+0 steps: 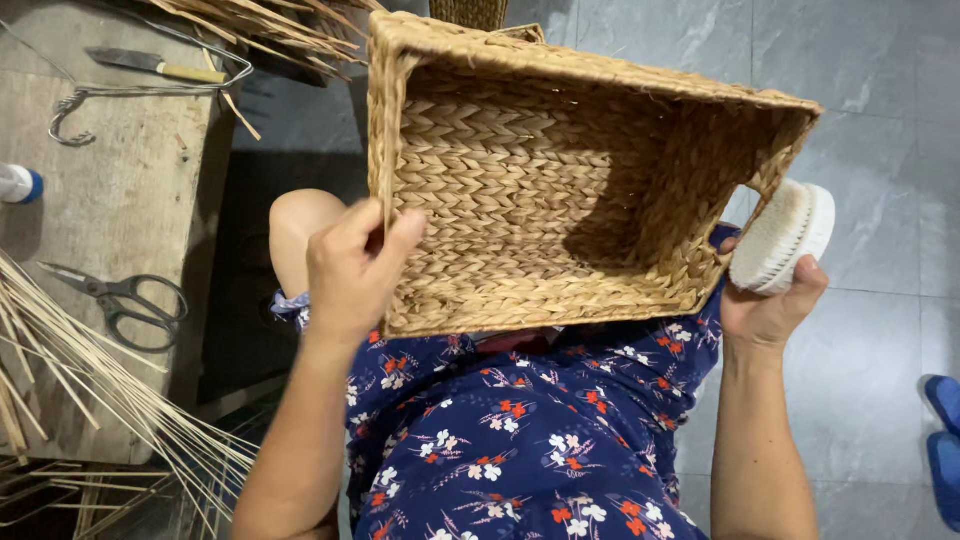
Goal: The person sits on the floor and brushes the exterior and interior surfaces of a woven basket using a white brush. The person rotates the basket to access different sides and the inside, then places it back into a stack of similar baskets.
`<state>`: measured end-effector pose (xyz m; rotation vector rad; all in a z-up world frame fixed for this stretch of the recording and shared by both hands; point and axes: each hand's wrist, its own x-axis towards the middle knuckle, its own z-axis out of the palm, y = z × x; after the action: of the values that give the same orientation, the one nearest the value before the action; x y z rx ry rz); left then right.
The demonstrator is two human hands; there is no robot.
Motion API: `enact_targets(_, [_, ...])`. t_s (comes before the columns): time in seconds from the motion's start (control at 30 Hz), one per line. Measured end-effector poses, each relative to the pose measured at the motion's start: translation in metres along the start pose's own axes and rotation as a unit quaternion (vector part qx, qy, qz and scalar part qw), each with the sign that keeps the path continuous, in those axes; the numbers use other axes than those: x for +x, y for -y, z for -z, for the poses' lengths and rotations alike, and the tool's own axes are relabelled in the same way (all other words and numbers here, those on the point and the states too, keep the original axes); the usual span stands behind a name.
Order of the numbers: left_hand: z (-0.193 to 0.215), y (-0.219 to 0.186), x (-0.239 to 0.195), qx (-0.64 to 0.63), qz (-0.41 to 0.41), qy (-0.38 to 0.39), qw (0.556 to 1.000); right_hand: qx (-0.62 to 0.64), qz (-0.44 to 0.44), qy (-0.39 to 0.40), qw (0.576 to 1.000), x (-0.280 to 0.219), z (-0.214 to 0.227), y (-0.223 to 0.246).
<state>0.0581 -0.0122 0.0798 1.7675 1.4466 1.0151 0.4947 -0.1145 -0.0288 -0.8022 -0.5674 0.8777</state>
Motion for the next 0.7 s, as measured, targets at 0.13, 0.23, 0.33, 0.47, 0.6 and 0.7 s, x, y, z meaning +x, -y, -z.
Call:
enact_targets(0.13, [-0.031, 0.007, 0.014, 0.019, -0.137, -0.121, 0.983, -0.006, -0.003, 0.004, 1.000, 0.003, 0.004, -0.004])
enact_targets(0.23, [-0.042, 0.023, 0.016, -0.084, 0.041, -0.075, 0.993, -0.009, -0.018, -0.004, 1.000, 0.005, 0.009, -0.006])
enact_targets(0.33, [-0.047, 0.034, 0.013, -0.173, 0.076, -0.096, 0.977, -0.085, 0.026, -0.028, 0.996, 0.016, 0.003, -0.013])
enact_targets(0.47, [-0.049, 0.048, -0.011, -0.228, 0.049, -0.099, 0.967, -0.264, 0.202, -0.051, 0.942, -0.009, -0.017, -0.030])
enact_targets(0.6, [-0.048, 0.050, -0.012, -0.245, 0.058, -0.091, 0.963, -0.502, 0.127, 0.125, 0.846, -0.040, -0.086, -0.067])
enact_targets(0.7, [-0.049, 0.047, -0.009, -0.235, 0.059, -0.091, 0.966, -0.572, 0.020, 0.315, 0.757, -0.062, -0.158, -0.119])
